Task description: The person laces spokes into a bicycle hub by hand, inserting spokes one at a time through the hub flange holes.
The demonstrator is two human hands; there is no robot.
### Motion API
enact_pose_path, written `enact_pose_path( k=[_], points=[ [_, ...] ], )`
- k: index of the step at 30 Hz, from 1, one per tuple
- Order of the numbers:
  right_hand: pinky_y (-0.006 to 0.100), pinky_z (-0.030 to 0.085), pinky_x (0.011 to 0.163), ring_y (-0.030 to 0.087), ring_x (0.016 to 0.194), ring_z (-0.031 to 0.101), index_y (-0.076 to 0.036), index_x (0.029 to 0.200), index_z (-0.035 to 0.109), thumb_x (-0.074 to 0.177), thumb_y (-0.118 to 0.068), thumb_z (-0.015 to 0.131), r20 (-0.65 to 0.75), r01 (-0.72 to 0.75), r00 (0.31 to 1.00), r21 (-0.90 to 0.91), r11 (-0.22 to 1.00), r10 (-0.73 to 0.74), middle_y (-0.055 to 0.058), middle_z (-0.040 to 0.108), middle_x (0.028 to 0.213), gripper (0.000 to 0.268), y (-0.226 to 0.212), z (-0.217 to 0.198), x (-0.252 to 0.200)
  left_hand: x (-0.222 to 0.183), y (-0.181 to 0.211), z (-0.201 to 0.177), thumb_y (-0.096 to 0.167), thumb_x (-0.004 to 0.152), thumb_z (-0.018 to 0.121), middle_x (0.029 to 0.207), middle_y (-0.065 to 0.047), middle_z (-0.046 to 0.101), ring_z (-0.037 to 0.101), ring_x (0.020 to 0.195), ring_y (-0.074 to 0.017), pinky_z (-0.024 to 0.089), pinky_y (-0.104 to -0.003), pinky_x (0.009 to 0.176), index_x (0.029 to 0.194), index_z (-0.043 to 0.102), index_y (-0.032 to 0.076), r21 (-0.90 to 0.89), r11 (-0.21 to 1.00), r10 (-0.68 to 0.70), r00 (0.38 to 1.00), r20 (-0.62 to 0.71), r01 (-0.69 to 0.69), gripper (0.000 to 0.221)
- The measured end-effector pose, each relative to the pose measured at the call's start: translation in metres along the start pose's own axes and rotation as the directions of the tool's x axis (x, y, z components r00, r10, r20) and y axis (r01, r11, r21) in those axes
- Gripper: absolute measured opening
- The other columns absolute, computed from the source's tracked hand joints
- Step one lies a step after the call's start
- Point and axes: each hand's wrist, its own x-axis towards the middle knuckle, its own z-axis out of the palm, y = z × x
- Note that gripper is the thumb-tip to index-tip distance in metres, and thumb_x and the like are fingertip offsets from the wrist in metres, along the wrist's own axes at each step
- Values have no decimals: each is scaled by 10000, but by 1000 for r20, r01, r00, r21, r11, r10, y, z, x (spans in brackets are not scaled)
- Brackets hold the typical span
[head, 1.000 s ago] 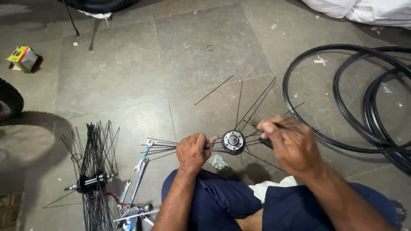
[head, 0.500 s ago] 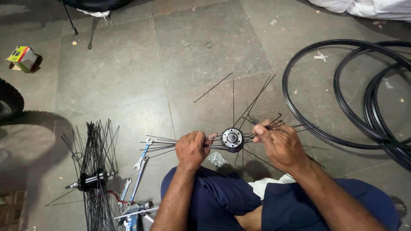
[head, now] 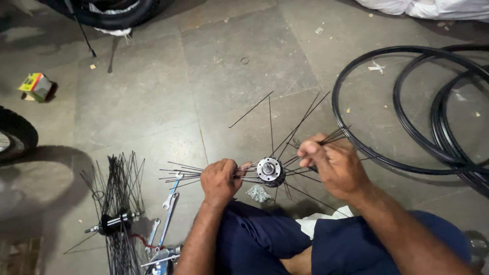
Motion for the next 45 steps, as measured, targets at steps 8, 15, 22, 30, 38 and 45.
enact_pose_path(
  k=[8, 15, 22, 30, 38, 45],
  points=[
    [341, 588, 606, 199, 645, 726, 22, 873, 668, 1085, -243, 451, 61, 114, 992, -52, 992, -111, 105, 705, 800, 402, -20, -5, 1, 18, 21, -28, 280, 778, 869, 631, -54, 547, 559, 549, -280, 421, -416, 509, 678, 493, 107, 25, 1000, 8, 1000, 19, -9, 425],
    [282, 597, 620, 152, 675, 706, 7, 940, 651, 1115, -264, 460, -182, 144, 974, 38, 989, -135, 84, 725, 868, 375, -40, -42, -8, 37, 26, -48, 180, 762, 834, 632, -43, 538, 560, 550, -255, 429, -402, 519, 697, 485, 102, -53, 995, 87, 995, 47, -84, 363],
    [265, 593, 590, 132, 663, 712, -12, 974, 653, 1104, -271, 437, -84, 76, 995, 218, 973, -59, 61, 714, 827, 362, -52, -59, -8, 56, 45, -63, 223, 751, 889, 580, -57, 512, 532, 502, -261, 410, -398, 473, 663, 482, 93, -49, 987, 152, 988, 8, -151, 436],
    [272, 603, 559, 135, 617, 741, -15, 955, 645, 1089, -282, 462, -17, 77, 997, 166, 983, -75, 51, 722, 764, 350, -56, -53, -9, 56, 55, -65, 186, 759, 875, 566, -52, 502, 517, 481, -250, 404, -391, 460, 656, 477, 84, -72, 986, 154, 988, 15, -152, 424],
    [310, 578, 557, 182, 650, 720, -46, 976, 660, 1072, -257, 528, -5, 246, 969, -40, 968, -247, 75, 719, 798, 266, -52, -51, -8, 61, 58, -63, 176, 752, 871, 586, -54, 504, 531, 504, -247, 411, -381, 479, 672, 480, 85, -89, 984, 156, 987, 25, -154, 409],
    [264, 560, 580, 103, 650, 661, -33, 1118, 612, 1108, -190, 476, -261, 226, 949, 162, 961, -179, 41, 696, 805, 208, -74, -105, -10, 72, 60, -62, 215, 720, 913, 558, -52, 470, 500, 475, -241, 392, -374, 457, 651, 481, 91, -121, 978, 178, 982, 69, -169, 454]
  ],
)
